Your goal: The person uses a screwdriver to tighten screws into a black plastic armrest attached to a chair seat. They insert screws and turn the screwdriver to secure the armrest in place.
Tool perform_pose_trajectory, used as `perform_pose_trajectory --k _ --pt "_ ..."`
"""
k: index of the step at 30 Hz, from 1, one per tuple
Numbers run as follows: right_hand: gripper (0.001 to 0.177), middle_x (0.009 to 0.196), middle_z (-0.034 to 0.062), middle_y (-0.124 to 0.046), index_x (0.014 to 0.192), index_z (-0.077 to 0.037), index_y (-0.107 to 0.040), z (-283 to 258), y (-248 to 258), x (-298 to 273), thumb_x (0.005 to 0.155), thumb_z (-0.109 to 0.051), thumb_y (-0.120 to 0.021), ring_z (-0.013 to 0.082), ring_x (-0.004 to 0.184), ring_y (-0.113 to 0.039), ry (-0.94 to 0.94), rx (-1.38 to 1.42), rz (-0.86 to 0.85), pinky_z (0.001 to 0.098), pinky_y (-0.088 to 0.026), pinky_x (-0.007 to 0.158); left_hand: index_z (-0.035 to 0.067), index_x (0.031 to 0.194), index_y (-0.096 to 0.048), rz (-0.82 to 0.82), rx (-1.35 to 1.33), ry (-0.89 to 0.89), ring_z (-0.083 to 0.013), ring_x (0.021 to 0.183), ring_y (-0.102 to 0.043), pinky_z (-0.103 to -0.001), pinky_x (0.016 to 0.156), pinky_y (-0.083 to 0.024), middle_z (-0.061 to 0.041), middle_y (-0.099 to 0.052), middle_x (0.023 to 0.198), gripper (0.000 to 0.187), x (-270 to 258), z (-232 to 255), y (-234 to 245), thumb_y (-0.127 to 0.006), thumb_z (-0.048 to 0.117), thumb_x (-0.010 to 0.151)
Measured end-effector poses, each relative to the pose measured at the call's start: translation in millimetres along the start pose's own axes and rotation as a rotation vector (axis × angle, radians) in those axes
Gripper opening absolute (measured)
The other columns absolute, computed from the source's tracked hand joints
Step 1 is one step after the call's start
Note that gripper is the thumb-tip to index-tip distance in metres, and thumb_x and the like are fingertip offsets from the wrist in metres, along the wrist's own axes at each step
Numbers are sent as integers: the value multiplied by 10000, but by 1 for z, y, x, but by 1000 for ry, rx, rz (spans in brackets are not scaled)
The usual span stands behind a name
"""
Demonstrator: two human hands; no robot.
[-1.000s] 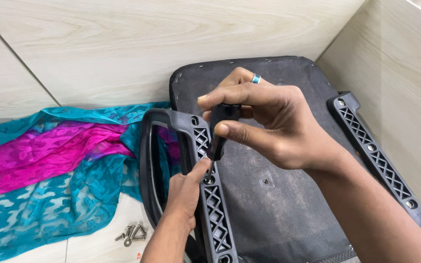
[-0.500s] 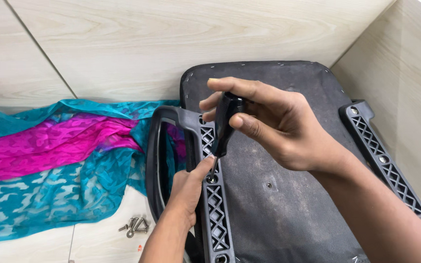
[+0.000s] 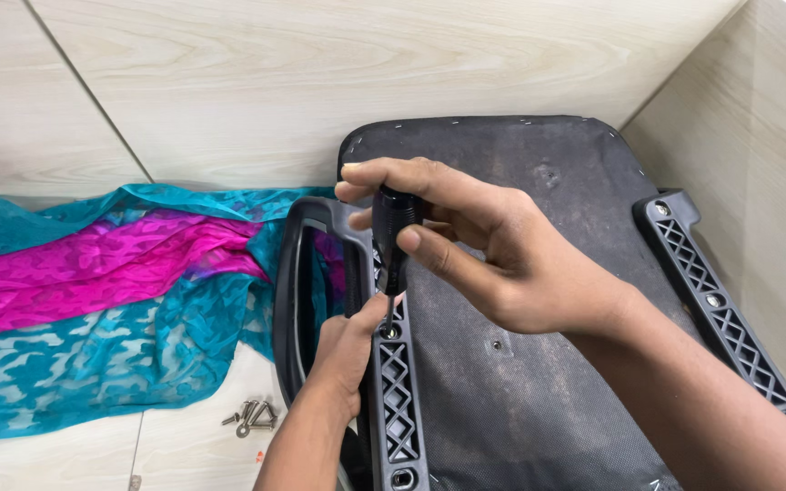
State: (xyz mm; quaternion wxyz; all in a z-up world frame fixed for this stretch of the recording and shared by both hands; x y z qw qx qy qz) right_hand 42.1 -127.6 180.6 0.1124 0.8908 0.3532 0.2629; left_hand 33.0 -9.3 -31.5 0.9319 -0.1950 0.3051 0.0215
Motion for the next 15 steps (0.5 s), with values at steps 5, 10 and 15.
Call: perform_pose_trajectory --k 5,10,15 --pt "445 1353 89 -666 1480 -122 -542 -3 -1 4 1064 -34 -672 160 1168 -704 120 -167 -22 324 -631 1015 -60 815 -719 -14 -27 0 -231 567 -643 -382 506 -526 -139 -685 720 428 0 0 -1 -723 366 792" --pt "399 1156 95 -647 1312 -136 -652 -3 3 13 937 -55 -761 156 1025 -716 -29 -317 39 300 -650 855 -72 853 -724 4 -28 28 -241 593 -669 -394 540 -552 -152 -706 747 449 -1 4 -3 -714 372 790" --pt "378 1352 79 -686 1407 -79 -613 -10 9 9 1031 -47 -580 153 1282 -627 -132 -93 64 315 -565 1129 -39 918 -755 38 -48 41 -241 641 -704 -385 584 -581 -152 -741 799 435 -3 4 -1 -697 363 761"
Point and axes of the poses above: each hand's wrist, its own x-axis towards the middle knuckle, its own y-axis out of the back of the hand, z = x × y, the point moved 5 cm from there along x, towards the middle knuckle
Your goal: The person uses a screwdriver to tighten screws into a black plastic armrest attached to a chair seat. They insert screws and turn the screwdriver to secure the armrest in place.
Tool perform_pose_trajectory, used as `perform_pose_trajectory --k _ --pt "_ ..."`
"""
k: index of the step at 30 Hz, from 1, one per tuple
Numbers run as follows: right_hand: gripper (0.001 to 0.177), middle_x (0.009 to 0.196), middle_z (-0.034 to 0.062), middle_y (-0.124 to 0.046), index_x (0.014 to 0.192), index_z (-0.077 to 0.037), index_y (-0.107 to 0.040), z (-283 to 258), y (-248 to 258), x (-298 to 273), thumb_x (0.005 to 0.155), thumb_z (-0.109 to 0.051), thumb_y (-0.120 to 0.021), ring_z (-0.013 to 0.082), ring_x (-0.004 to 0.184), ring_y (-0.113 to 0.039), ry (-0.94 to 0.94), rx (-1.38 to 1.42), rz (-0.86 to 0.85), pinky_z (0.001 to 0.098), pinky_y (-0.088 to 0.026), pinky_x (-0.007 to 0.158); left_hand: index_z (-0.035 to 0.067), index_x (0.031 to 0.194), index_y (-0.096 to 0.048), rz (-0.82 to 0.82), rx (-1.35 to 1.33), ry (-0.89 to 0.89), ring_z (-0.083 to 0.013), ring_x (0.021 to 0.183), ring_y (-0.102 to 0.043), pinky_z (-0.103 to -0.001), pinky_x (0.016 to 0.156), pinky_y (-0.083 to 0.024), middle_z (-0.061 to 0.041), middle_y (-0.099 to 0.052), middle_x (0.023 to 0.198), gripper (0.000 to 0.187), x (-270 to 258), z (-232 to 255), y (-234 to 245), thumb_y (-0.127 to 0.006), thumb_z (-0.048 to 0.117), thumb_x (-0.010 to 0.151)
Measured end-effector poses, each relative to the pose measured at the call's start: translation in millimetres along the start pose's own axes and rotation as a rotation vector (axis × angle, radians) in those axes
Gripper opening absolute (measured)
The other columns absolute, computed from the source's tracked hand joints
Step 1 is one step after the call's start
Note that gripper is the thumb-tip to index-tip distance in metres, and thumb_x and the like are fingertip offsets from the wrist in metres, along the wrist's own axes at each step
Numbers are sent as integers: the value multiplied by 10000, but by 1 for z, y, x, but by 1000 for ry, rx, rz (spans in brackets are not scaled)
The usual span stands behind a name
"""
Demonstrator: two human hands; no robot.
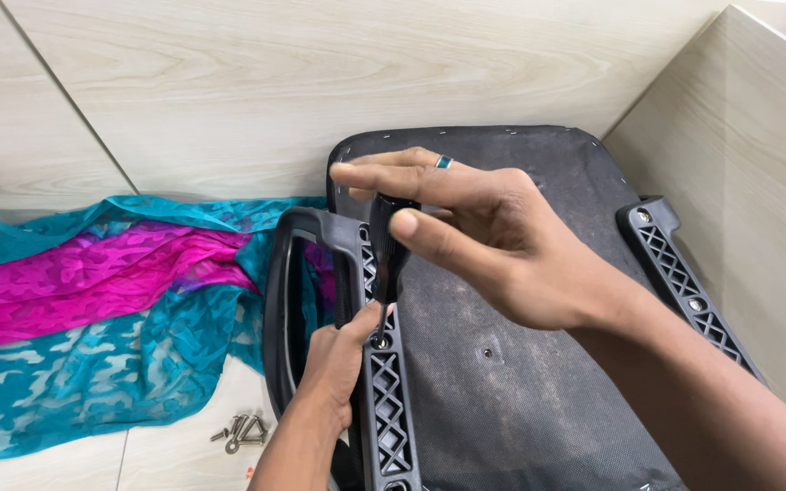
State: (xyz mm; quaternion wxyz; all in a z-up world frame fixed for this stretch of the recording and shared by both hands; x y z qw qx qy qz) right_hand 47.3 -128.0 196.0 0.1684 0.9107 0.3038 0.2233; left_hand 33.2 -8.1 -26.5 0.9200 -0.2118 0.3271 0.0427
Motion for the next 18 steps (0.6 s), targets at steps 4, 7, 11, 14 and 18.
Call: perform_pose_trajectory --k 4,7,11,14,18 --pt "386 1377 57 -660 1440 -70 -599 -9 -2 -7 1055 -72 -628 160 1253 -678 137 -7 -65 319 -603 1103 -78 916 -745 -54 -63 -58 -248 634 -696 -396 568 -572 -158 -734 807 418 3 -1 -1 -705 308 761" --pt "373 1101 58 -719 1355 -80 -682 -7 -1 -7 984 -77 -716 141 1003 -693 128 -206 -9 291 -623 862 -88 910 -731 -55 -62 -72 -247 624 -680 -397 561 -560 -158 -720 804 423 7 -4 0 -720 312 771" --pt "340 948 74 -680 1263 -88 -758 -2 -2 -4 927 -111 -803 160 889 -635 99 -304 75 310 -578 788 -77 911 -736 -23 -40 -59 -249 626 -684 -396 566 -562 -160 -726 808 441 8 -6 1 -723 340 769" --pt "354 1095 71 -690 1322 -59 -689 -5 0 -7 969 -78 -709 155 1091 -658 128 -203 51 319 -588 971 -41 919 -762 -7 -16 -30 -235 646 -709 -381 589 -579 -152 -749 816 448 5 -5 0 -703 373 759" --pt "371 1301 13 -690 1391 -79 -608 -1 2 -10 1023 -84 -646 120 1291 -662 66 33 10 323 -516 1144 -47 906 -769 -8 22 -42 -226 649 -717 -370 594 -585 -145 -757 801 468 4 -5 0 -693 396 774"
Point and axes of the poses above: each hand's wrist, its own x-axis towards the middle knuckle, its own y-axis out of the back of the hand, z = x × y, the point moved 5 cm from there along x, towards the middle knuckle
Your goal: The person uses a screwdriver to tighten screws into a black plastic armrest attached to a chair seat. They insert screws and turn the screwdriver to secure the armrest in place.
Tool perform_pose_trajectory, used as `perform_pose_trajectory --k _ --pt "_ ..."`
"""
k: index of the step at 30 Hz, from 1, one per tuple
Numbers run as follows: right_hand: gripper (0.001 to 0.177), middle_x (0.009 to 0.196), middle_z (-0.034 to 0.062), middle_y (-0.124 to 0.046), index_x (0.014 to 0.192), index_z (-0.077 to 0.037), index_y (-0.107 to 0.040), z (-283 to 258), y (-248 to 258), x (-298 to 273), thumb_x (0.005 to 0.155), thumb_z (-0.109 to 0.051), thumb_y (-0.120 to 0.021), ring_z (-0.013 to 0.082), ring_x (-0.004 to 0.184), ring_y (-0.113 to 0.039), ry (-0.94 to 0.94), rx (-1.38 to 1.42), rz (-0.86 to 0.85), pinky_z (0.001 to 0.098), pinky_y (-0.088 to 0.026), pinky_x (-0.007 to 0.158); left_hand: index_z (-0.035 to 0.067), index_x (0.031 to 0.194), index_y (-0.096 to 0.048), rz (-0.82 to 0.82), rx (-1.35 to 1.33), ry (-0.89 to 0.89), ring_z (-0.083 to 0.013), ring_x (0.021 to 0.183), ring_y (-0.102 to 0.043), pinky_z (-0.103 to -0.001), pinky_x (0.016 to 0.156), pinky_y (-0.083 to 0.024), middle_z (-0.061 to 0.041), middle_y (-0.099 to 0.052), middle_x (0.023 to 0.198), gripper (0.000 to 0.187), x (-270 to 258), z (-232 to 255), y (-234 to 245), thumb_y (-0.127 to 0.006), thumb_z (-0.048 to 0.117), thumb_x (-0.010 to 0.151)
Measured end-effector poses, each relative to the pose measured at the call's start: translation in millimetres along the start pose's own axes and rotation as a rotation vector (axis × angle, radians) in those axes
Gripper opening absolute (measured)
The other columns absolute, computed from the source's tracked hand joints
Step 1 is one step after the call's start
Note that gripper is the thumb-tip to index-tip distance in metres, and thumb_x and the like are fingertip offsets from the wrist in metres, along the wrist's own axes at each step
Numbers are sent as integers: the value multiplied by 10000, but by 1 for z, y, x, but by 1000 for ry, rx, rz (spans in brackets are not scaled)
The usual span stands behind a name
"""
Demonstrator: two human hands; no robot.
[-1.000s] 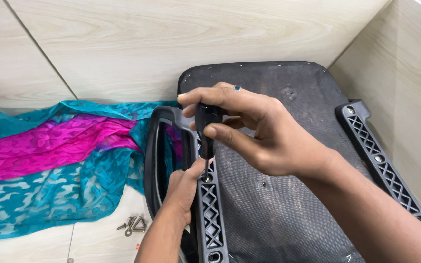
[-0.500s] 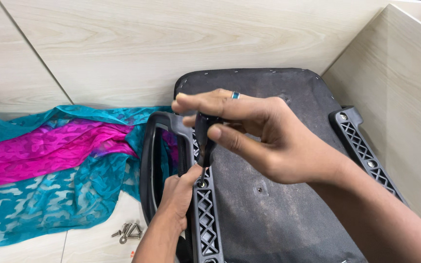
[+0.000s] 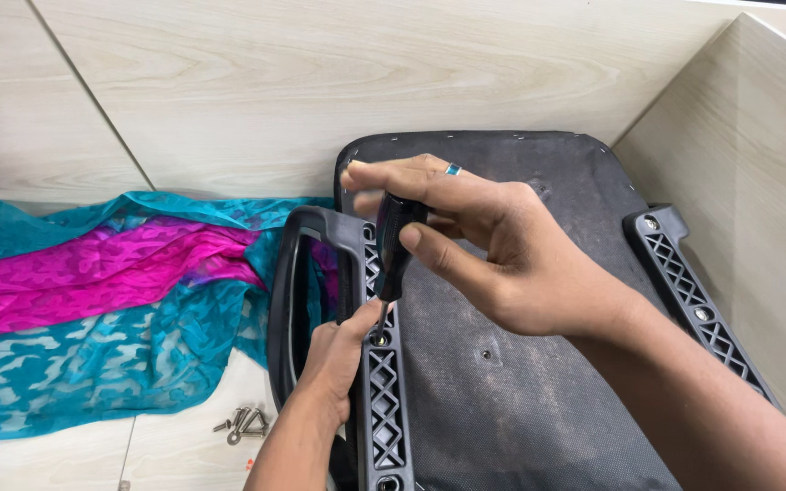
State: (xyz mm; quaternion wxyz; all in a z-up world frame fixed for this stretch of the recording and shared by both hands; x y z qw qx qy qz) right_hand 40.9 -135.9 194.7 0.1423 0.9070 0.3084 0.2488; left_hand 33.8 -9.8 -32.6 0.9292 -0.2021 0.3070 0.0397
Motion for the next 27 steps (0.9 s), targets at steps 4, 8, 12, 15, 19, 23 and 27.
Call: perform_pose_trajectory --k 4,8,12,15,19,23,27 --pt "409 1098 50 -713 1335 -107 -699 2 3 4 933 -110 -773 158 1073 -684 42 -256 -32 338 -629 976 -67 885 -732 -12 -29 -20 -233 610 -673 -388 547 -560 -138 -714 769 456 5 -3 0 -697 381 810" --pt "440 944 74 -678 1293 -145 -762 7 0 12 866 -151 -864 199 924 -615 -31 -347 -36 366 -571 880 -55 880 -727 -24 -48 -6 -227 587 -661 -385 521 -551 -130 -705 757 422 5 -6 1 -705 360 809" --pt "425 1300 22 -681 1406 -93 -614 -4 -2 9 983 -74 -648 155 1292 -639 48 -167 -88 343 -559 1127 -57 889 -738 23 16 25 -220 586 -674 -382 526 -563 -143 -710 751 469 3 -5 1 -693 406 833" --pt "443 1200 -23 -722 1372 -125 -621 -4 3 10 931 -124 -662 107 1180 -704 -44 -114 -73 307 -588 1018 -27 926 -784 -31 -48 -19 -208 576 -653 -370 523 -551 -129 -708 755 428 0 -1 -2 -690 380 830" --pt "419 1008 17 -701 1328 -130 -702 -8 5 17 915 -141 -774 131 925 -701 5 -253 -122 312 -620 828 -51 899 -744 -15 -38 8 -216 585 -675 -382 537 -568 -127 -721 755 412 4 -3 1 -679 351 839" --pt "405 947 28 -657 1264 -121 -718 -17 -8 23 872 -149 -812 141 864 -663 122 -332 -232 294 -624 726 -52 871 -723 -57 -47 -22 -216 578 -671 -385 521 -549 -123 -705 742 329 10 -8 3 -667 264 800" --pt "298 991 -20 -622 1186 -115 -685 -19 -19 35 917 -223 -758 101 885 -707 53 -376 -336 264 -613 699 -79 844 -704 -36 47 -19 -223 574 -632 -393 516 -534 -131 -657 725 342 13 -8 6 -651 256 793"
Point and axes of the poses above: each hand's wrist, its own x-axis towards the middle knuckle, its own y-axis out of the back of the hand, z = x × y, the point moved 5 cm from there along x, towards the middle knuckle
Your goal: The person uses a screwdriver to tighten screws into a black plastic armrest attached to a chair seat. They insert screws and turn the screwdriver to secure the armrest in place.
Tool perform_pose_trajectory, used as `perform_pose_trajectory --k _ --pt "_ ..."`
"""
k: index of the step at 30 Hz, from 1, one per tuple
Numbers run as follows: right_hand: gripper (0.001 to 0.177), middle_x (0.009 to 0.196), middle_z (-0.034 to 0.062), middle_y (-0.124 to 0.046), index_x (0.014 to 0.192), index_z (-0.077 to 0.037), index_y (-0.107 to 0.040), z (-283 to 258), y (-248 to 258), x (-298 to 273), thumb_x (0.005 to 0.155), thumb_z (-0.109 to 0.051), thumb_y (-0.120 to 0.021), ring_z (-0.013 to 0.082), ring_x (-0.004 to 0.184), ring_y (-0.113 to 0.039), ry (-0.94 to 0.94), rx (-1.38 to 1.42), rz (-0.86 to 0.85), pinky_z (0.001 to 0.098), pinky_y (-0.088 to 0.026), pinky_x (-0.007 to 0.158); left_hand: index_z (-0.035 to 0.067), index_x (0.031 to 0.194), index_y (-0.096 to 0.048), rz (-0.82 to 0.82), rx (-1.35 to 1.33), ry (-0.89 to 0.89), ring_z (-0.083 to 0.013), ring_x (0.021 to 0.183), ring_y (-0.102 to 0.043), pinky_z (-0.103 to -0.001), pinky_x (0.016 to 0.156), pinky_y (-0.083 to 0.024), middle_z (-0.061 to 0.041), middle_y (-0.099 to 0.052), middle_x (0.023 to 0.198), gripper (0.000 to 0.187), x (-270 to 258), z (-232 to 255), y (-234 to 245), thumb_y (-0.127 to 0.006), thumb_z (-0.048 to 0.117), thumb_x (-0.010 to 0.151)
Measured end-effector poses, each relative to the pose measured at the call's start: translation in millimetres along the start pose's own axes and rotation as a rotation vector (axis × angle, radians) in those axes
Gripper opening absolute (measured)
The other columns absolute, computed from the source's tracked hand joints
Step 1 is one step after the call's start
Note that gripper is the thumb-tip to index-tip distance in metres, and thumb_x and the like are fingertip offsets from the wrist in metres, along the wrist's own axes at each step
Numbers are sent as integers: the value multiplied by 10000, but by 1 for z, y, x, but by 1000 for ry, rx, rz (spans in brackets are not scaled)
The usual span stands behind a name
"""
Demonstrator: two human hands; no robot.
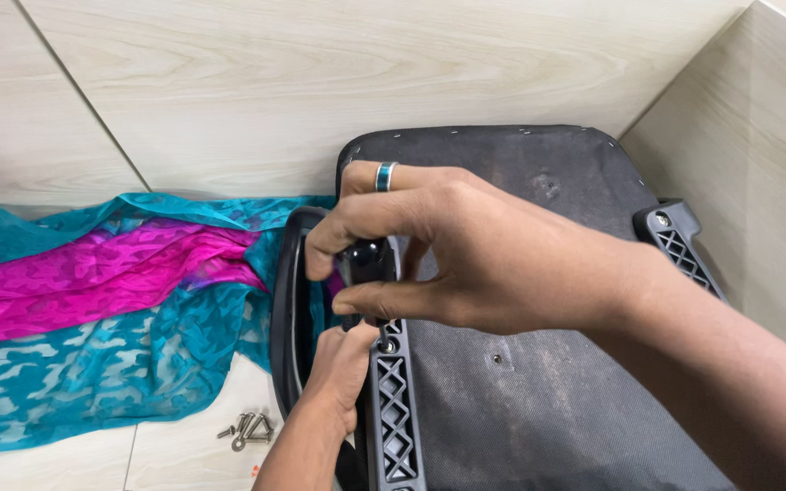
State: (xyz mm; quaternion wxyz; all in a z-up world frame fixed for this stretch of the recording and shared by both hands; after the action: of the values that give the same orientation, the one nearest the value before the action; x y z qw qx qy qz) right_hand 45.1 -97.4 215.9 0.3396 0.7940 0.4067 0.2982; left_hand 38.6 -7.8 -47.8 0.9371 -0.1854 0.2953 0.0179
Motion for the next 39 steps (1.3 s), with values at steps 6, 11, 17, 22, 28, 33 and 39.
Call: perform_pose_trajectory --k 6,11,17,22,28,33,39 --pt "256 900 -17 -757 1061 -109 -707 6 14 2 960 -344 -713 142 862 -703 -175 -231 -260 342 -603 718 -74 905 -690 51 -12 87 -240 701 -725 -430 637 -591 -144 -744 795 465 -12 8 -4 -695 371 769" --pt "304 899 -14 -789 1110 -243 -799 14 18 -7 848 -393 -769 147 741 -747 -574 -358 -487 319 -626 661 -92 934 -748 15 -50 77 -250 646 -712 -390 602 -591 -168 -760 813 549 -18 12 -9 -774 423 744" --pt "315 922 -8 -836 1136 -235 -797 10 20 -17 846 -355 -771 169 758 -780 -640 -421 -496 302 -654 700 -70 909 -755 71 -70 71 -229 577 -675 -357 539 -555 -154 -743 773 542 -16 2 -11 -777 450 754" --pt "339 892 26 -825 1108 -190 -792 9 21 -24 812 -357 -797 145 761 -789 -498 -407 -463 288 -641 714 -28 909 -763 102 -74 96 -215 572 -663 -347 547 -548 -127 -742 763 509 -17 -4 -12 -778 457 755" --pt "278 868 40 -802 1050 -146 -801 7 16 -21 790 -243 -787 180 728 -757 -529 -443 -430 305 -649 659 -45 1012 -755 28 -52 117 -269 733 -728 -409 679 -613 -173 -778 905 596 -17 -2 -13 -775 473 718" --pt "275 912 71 -823 1090 -121 -791 17 20 -18 844 -246 -789 199 767 -799 -839 -470 -364 313 -636 714 -46 1081 -750 4 40 131 -289 924 -739 -440 793 -615 -201 -775 1049 697 -21 4 -8 -783 513 665" --pt "350 838 72 -805 1018 -54 -790 9 15 -8 810 -335 -773 140 683 -771 -527 -393 -313 281 -628 657 -50 1081 -740 -14 96 103 -264 963 -746 -399 832 -579 -189 -781 1076 669 -21 10 -4 -776 492 692"
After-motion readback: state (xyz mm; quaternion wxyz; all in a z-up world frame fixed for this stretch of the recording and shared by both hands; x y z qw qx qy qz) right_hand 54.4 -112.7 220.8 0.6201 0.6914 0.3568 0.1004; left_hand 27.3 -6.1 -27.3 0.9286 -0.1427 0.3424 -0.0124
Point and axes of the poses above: each hand's wrist, its own x-axis towards the middle knuckle, its own y-axis out of the back of the hand, z = x × y, the point moved 5 cm from there along x, towards the middle knuckle
